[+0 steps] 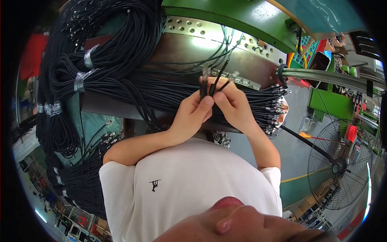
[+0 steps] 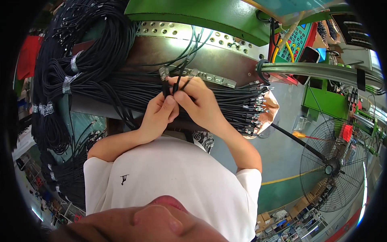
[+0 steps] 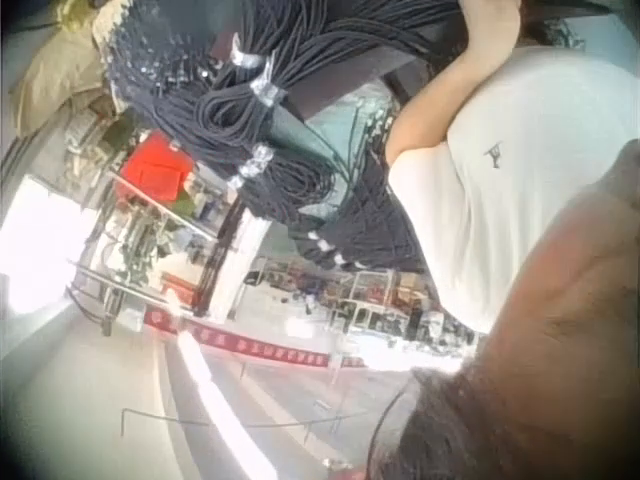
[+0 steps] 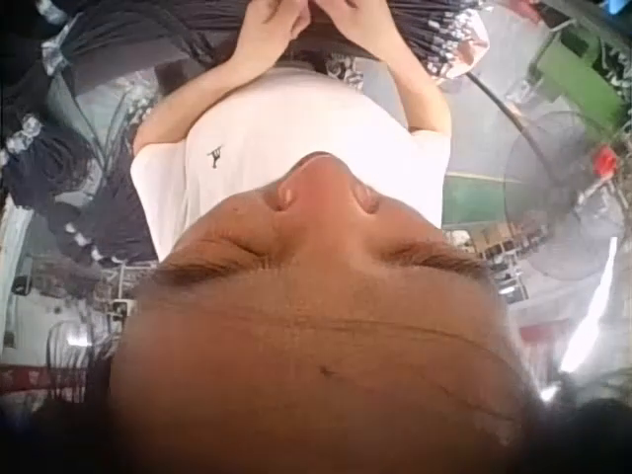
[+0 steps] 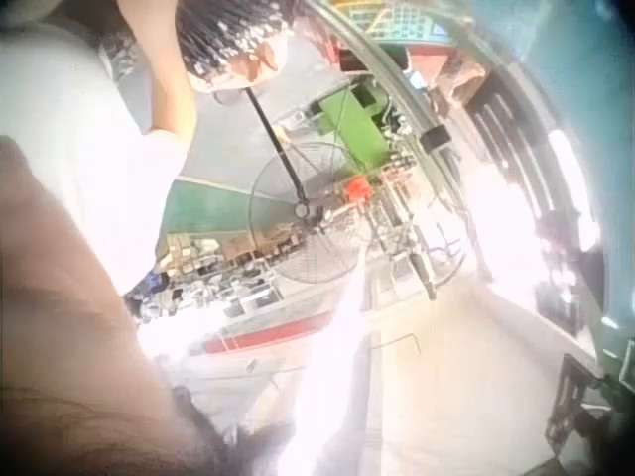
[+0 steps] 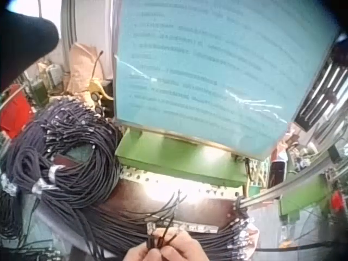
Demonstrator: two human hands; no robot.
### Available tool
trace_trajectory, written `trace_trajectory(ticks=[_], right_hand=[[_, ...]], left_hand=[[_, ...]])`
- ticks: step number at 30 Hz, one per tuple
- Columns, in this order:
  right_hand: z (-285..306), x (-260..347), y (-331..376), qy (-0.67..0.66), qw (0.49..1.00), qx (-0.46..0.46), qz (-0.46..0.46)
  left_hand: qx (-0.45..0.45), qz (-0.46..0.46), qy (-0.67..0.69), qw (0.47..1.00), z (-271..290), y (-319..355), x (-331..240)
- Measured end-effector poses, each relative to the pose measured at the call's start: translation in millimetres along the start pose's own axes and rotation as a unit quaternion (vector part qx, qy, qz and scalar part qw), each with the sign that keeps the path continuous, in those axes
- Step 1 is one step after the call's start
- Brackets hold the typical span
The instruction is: Connecting cable bundles into a metal test fixture on a factory workbench.
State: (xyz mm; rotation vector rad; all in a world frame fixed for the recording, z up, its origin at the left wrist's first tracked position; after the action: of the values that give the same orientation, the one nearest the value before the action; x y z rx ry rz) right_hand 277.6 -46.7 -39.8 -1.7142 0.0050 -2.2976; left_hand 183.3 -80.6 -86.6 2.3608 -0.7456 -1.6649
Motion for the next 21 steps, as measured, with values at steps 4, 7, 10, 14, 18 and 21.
trace_trajectory(ticks=[4,7,10,14,18,21], right_hand=[[43.6,29.7,-10.0,0.374,0.901,-0.143,0.165],[33.1,-13.3,-12.8,0.342,0.929,-0.034,0.135],[35.1,3.3,-10.4,0.351,0.914,-0.07,0.193],[24.4,23.8,-9.7,0.361,0.888,-0.113,0.262],[23.3,8.7,-13.3,0.271,0.94,-0.105,0.182],[19.7,-3.1,-14.6,0.231,0.96,-0.097,0.127]], left_hand=[[-0.015,0.014,0.026,0.999,1.7,-0.2,-5.6],[-0.004,0.054,0.048,0.997,-2.4,4.7,2.7],[-0.007,0.076,0.093,0.993,0.5,4.6,8.6],[0.045,0.121,0.075,0.989,-5.7,9.8,17.2],[0.009,-0.079,-0.121,0.989,9.0,15.0,-13.0],[0.038,-0.01,0.004,0.999,15.6,9.4,-22.4]])
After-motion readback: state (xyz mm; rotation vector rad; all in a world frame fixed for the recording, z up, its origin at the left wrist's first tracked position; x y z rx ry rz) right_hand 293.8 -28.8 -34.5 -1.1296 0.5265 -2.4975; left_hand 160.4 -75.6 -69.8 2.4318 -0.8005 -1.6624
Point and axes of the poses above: each hand's wrist, its own y-axis away from the middle knuckle, its own z-axis out of the back of the hand, x = y × z, the point moved 9 cm from there along -y, towards the middle knuckle, and after that the axes turned 6 degrees about -x, right-handed, at the moved point
